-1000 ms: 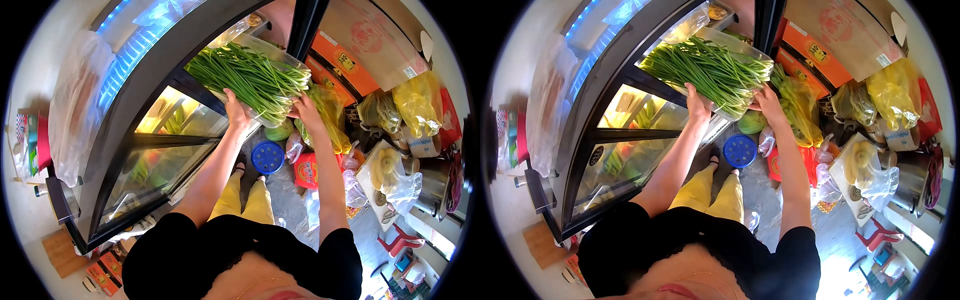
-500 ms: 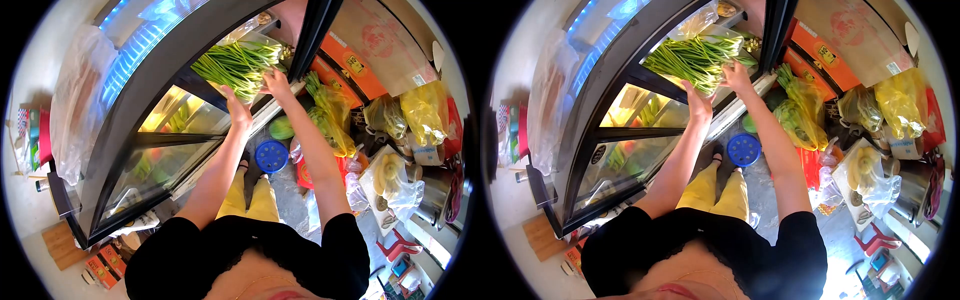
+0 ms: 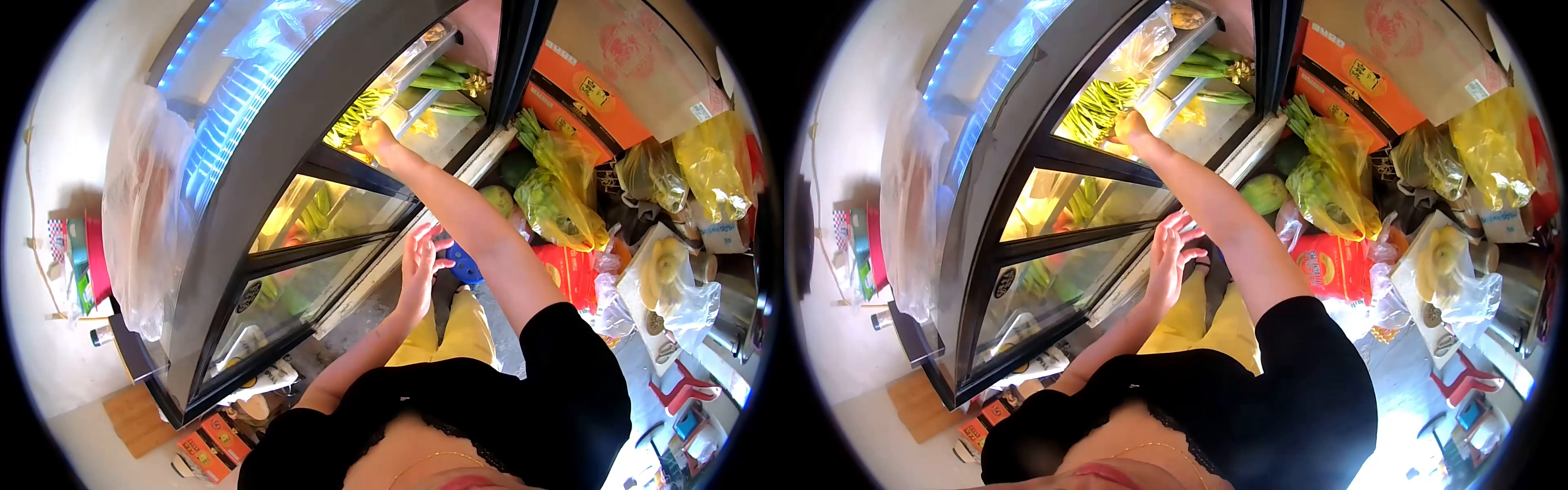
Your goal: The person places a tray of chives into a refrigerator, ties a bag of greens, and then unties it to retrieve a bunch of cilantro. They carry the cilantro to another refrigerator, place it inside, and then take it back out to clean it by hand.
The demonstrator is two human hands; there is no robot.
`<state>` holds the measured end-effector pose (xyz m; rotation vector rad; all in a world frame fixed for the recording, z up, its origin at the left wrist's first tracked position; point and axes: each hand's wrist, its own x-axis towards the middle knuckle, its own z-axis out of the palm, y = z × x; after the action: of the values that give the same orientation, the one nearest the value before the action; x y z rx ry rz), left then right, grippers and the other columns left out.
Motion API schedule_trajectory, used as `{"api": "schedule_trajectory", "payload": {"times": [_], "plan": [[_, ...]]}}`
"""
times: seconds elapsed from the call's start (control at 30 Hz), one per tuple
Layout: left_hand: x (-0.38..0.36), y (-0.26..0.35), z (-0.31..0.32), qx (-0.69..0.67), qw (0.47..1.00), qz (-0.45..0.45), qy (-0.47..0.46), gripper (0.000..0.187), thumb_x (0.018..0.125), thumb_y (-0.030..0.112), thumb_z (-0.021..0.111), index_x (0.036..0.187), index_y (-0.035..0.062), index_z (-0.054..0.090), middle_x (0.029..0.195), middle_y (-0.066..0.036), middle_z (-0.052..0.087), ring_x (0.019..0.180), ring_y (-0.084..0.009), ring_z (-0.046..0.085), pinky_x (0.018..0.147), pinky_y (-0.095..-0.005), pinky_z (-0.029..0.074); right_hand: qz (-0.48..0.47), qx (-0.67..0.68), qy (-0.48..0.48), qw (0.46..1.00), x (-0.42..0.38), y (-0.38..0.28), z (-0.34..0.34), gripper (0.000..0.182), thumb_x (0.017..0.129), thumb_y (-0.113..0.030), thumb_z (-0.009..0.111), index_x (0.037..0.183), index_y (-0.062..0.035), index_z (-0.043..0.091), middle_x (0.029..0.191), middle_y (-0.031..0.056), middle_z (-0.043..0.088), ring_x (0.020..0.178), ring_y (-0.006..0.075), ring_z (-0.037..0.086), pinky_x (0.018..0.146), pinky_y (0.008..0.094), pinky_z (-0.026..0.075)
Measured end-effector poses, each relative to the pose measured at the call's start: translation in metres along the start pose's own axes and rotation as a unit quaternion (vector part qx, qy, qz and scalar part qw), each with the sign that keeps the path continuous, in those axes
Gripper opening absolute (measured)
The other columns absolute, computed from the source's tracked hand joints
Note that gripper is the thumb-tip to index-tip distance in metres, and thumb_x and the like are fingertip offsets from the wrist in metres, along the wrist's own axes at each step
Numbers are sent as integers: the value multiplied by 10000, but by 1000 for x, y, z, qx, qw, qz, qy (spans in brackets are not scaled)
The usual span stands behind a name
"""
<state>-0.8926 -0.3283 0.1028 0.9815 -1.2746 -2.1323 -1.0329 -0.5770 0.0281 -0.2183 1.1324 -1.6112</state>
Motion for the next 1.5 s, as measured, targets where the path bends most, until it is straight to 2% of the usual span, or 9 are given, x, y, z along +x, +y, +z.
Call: {"api": "schedule_trajectory", "payload": {"times": [0.4, 0.53, 0.6, 0.7, 1.1, 1.13, 1.3, 1.43, 1.5], "plan": [[-37, 5, -32, 114, 989, -65, -67, 296, 987, 236, 527, 1196, 28, 514, 1145, -110, 607, 937, -172, 623, 730, -290, 506, 47, -7, -12, 999, 8, 0, -16, 278, 869, -84, 637, 1098, 53, 560, 924, 134, 643, 719, 234, 671, 611, 332, 581], [-62, 16, -68, 157, 985, -63, -17, 224, 976, 206, 543, 1128, 42, 554, 1065, -60, 640, 890, -134, 624, 705, -252, 490, 107, -181, -82, 974, -47, -19, -69, 424, 911, -116, 610, 1296, -4, 468, 1119, 122, 597, 1016, 221, 621, 899, 324, 515], [-72, 31, -113, 207, 977, -55, 24, 185, 971, 194, 545, 1087, 52, 567, 1038, -37, 644, 856, -111, 617, 680, -238, 477, -176, -262, -139, 939, -79, -19, -72, 414, 933, -170, 600, 1277, 33, 488, 1053, 105, 632, 961, 204, 629, 861, 294, 490], [-86, 39, -140, 242, 964, -49, 97, 171, 973, 202, 531, 1056, 58, 572, 1020, -29, 640, 832, -99, 610, 666, -231, 467, -298, -162, -267, 902, -166, -73, -30, 393, 961, -203, 576, 1285, 4, 493, 1047, 62, 631, 1031, 166, 575, 898, 289, 462], [-95, 45, -125, 178, 974, 22, 137, 159, 967, 172, 523, 1058, 50, 571, 1015, -35, 632, 841, -113, 618, 668, -242, 482, -366, -447, -189, 794, -149, -102, -28, 164, 871, -11, 536, 1025, -30, 587, 850, 195, 623, 840, 377, 606, 783, 449, 475], [-97, 44, -126, 172, 974, 24, 142, 157, 968, 164, 522, 1064, 49, 567, 1022, -36, 631, 842, -115, 618, 667, -243, 485, -401, -481, -182, 758, -153, -104, -26, 188, 890, 58, 486, 1061, 2, 541, 879, 180, 602, 790, 291, 608, 749, 366, 483], [-105, 50, -136, 159, 972, 37, 166, 154, 970, 154, 517, 1072, 47, 559, 1028, -39, 628, 843, -115, 615, 660, -237, 487, -339, -443, -30, 829, -135, -150, -72, 294, 834, 90, 491, 1095, -6, 588, 911, 173, 672, 807, 270, 651, 728, 346, 501], [-104, 44, -149, 141, 972, 39, 187, 158, 972, 157, 511, 1074, 48, 562, 1025, -35, 628, 842, -115, 615, 655, -232, 485, -475, -521, 206, 679, -75, -175, -137, 189, 846, -15, 538, 1013, -38, 624, 787, 174, 678, 773, 317, 670, 712, 406, 526], [-106, 49, -146, 152, 971, 33, 182, 155, 972, 161, 510, 1075, 57, 563, 1023, -30, 628, 848, -115, 613, 654, -232, 481, -411, -407, 388, 717, -89, -205, -138, 167, 872, -34, 538, 1008, -35, 635, 845, 175, 682, 814, 312, 675, 737, 383, 529]]}}
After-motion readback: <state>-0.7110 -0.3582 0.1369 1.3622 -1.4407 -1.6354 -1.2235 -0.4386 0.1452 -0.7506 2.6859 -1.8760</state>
